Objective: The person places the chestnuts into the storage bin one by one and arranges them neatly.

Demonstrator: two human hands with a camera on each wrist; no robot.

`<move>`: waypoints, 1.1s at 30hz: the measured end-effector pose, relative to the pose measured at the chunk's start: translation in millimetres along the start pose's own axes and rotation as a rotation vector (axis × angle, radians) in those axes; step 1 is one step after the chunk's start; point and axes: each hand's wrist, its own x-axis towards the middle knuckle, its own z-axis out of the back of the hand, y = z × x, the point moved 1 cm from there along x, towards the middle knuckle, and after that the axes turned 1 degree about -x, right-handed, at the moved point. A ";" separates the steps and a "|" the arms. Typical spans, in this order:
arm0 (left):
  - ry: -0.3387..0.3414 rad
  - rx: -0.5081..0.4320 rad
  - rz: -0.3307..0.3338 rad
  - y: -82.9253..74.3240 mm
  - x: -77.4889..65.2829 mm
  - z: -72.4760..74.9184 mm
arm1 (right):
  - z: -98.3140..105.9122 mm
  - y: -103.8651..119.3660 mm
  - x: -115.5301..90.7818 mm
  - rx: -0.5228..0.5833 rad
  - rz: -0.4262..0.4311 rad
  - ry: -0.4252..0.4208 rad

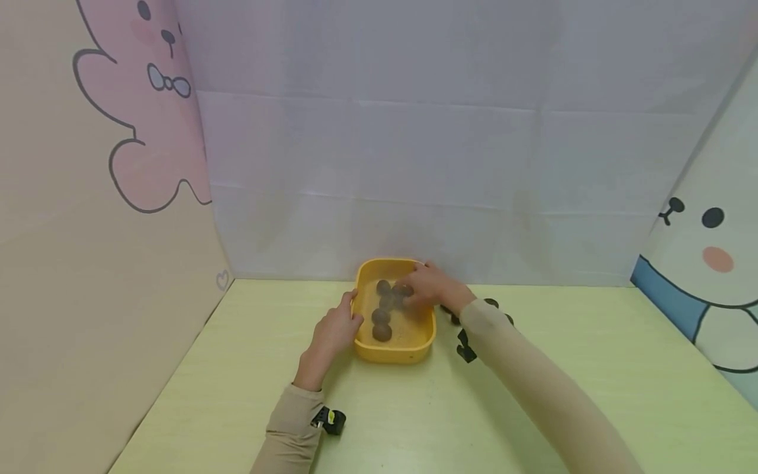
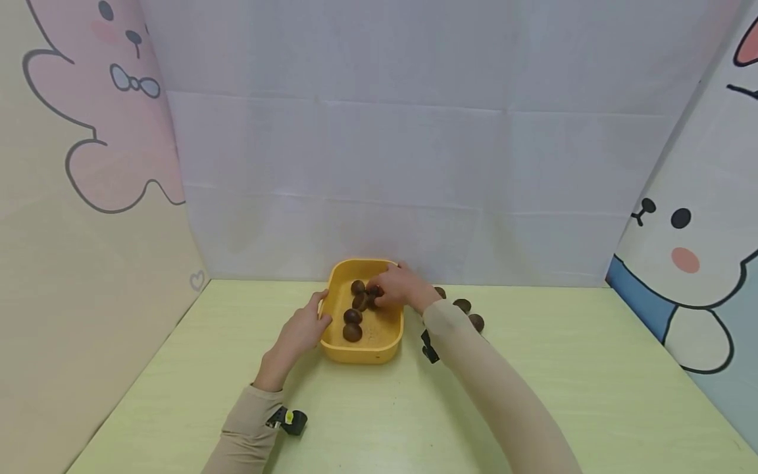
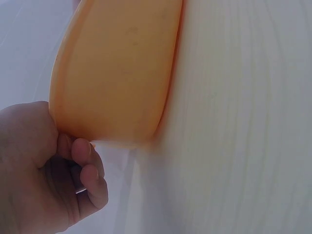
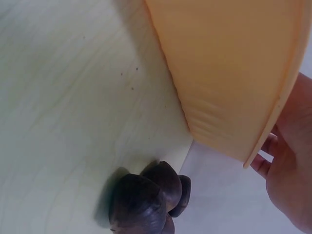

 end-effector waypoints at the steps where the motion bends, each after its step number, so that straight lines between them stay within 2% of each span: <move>1: 0.000 0.000 0.000 -0.2 -0.2 0.2 | 0.1 0.8 -0.1 0.005 -0.005 -0.004; 14: 0.001 -0.002 0.007 0.5 -1.1 1.0 | -8.9 6.5 3.0 -0.028 -0.019 -0.059; 20: 0.001 -0.003 0.005 0.3 -0.8 1.4 | -7.8 11.3 1.6 -0.016 -0.015 -0.040; 27: 0.005 -0.016 0.003 0.1 -1.2 0.5 | -2.3 5.7 -8.9 0.036 0.060 -0.181; 33: 0.010 -0.015 0.012 0.7 0.1 1.1 | 8.3 -0.6 -24.6 0.057 0.096 -0.255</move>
